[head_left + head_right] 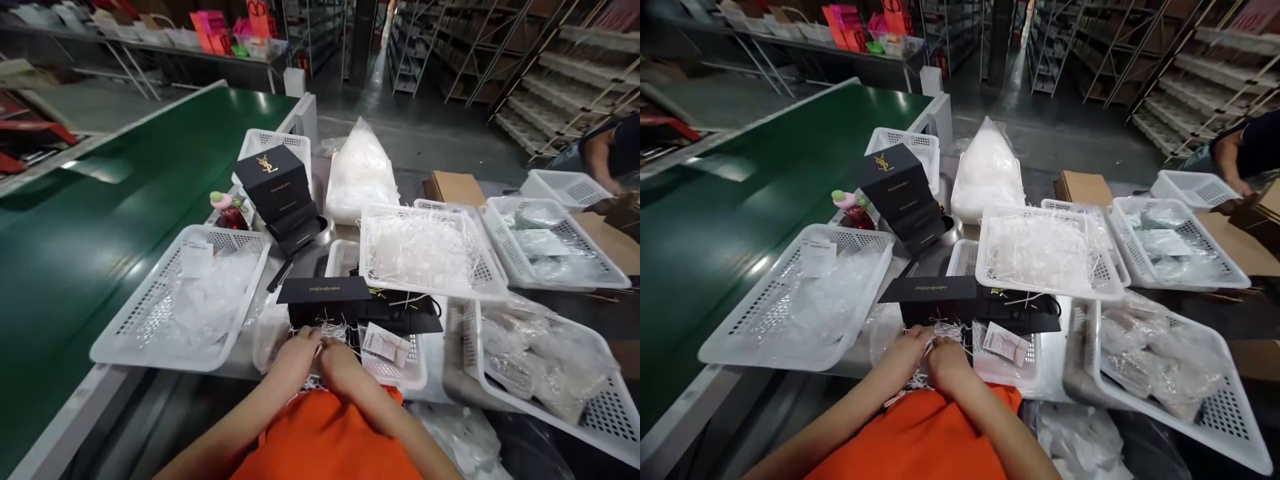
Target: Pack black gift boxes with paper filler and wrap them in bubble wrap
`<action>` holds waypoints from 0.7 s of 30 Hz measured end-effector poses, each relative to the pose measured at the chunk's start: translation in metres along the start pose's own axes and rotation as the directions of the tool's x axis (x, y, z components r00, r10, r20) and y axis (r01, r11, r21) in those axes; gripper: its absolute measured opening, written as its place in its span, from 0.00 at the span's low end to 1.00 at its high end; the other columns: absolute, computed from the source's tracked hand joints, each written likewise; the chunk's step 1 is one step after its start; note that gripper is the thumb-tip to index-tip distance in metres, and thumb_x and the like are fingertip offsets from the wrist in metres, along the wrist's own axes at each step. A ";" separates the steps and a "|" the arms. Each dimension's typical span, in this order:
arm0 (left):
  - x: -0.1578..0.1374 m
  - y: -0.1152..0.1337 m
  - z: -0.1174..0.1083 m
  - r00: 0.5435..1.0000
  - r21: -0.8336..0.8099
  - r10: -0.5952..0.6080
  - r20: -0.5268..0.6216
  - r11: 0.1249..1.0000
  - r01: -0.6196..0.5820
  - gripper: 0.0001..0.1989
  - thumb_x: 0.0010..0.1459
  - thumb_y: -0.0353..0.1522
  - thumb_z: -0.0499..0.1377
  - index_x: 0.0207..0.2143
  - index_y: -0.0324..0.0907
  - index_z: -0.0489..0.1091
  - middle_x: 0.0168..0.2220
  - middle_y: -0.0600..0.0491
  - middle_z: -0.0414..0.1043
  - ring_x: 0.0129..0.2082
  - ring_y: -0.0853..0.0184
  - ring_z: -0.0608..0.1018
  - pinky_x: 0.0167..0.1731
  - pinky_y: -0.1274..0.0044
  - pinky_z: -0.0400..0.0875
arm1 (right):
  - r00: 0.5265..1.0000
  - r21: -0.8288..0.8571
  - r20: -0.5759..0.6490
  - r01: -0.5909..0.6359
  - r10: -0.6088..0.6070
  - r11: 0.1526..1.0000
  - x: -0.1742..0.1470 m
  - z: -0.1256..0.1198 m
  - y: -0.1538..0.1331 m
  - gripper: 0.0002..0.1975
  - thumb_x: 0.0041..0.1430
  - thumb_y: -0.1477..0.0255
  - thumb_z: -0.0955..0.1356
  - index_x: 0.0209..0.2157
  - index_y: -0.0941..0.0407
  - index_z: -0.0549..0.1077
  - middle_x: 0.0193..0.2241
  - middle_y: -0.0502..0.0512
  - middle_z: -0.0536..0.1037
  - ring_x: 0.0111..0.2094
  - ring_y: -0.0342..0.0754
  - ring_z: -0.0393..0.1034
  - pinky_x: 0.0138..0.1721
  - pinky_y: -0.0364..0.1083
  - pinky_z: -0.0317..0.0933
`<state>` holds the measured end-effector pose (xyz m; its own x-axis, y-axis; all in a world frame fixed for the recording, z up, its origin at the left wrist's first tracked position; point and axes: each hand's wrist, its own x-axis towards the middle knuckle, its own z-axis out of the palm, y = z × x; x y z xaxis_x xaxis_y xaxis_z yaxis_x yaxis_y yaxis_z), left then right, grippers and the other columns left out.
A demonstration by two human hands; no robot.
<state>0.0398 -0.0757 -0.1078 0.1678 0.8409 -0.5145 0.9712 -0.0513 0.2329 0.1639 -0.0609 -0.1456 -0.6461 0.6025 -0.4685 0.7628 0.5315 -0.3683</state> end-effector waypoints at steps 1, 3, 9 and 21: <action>0.007 0.003 0.006 0.999 0.024 -0.002 0.040 1.000 0.001 0.27 0.60 0.19 0.43 0.59 0.35 0.65 0.53 0.38 0.72 0.48 0.56 0.79 0.49 0.69 0.72 | 1.000 0.017 -0.006 0.002 -0.002 1.000 -0.005 -0.003 0.003 0.17 0.56 0.82 0.64 0.46 0.67 0.76 0.45 0.70 0.78 0.47 0.56 0.74 0.48 0.48 0.67; 0.017 0.007 0.016 0.998 0.053 0.010 0.062 0.998 -0.014 0.26 0.59 0.18 0.42 0.56 0.32 0.68 0.51 0.35 0.72 0.50 0.53 0.78 0.49 0.67 0.71 | 0.996 0.100 -0.085 0.029 -0.021 0.995 -0.021 -0.009 0.013 0.17 0.60 0.82 0.62 0.48 0.63 0.75 0.45 0.65 0.78 0.45 0.52 0.74 0.48 0.45 0.66; 0.002 -0.003 0.010 0.993 0.007 0.099 0.065 0.995 -0.099 0.37 0.52 0.14 0.41 0.64 0.33 0.58 0.60 0.36 0.66 0.55 0.54 0.74 0.53 0.65 0.69 | 0.819 0.308 -0.549 0.013 0.167 0.951 -0.088 -0.011 0.044 0.15 0.67 0.73 0.60 0.45 0.56 0.76 0.46 0.62 0.77 0.48 0.52 0.71 0.49 0.50 0.65; -0.013 -0.068 -0.002 0.920 -0.443 -0.081 -0.384 0.890 -0.107 0.23 0.60 0.36 0.54 0.56 0.37 0.67 0.57 0.42 0.69 0.58 0.55 0.71 0.59 0.64 0.65 | 0.987 0.122 -0.057 -0.143 0.150 0.982 -0.073 -0.004 0.017 0.11 0.66 0.74 0.63 0.35 0.54 0.78 0.39 0.54 0.79 0.38 0.47 0.74 0.33 0.43 0.54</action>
<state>-0.0292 -0.0825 -0.1154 0.0112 0.9844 -0.1756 0.7715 0.1032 0.6278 0.2238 -0.0936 -0.1141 -0.5245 0.7084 -0.4723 0.8447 0.3636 -0.3928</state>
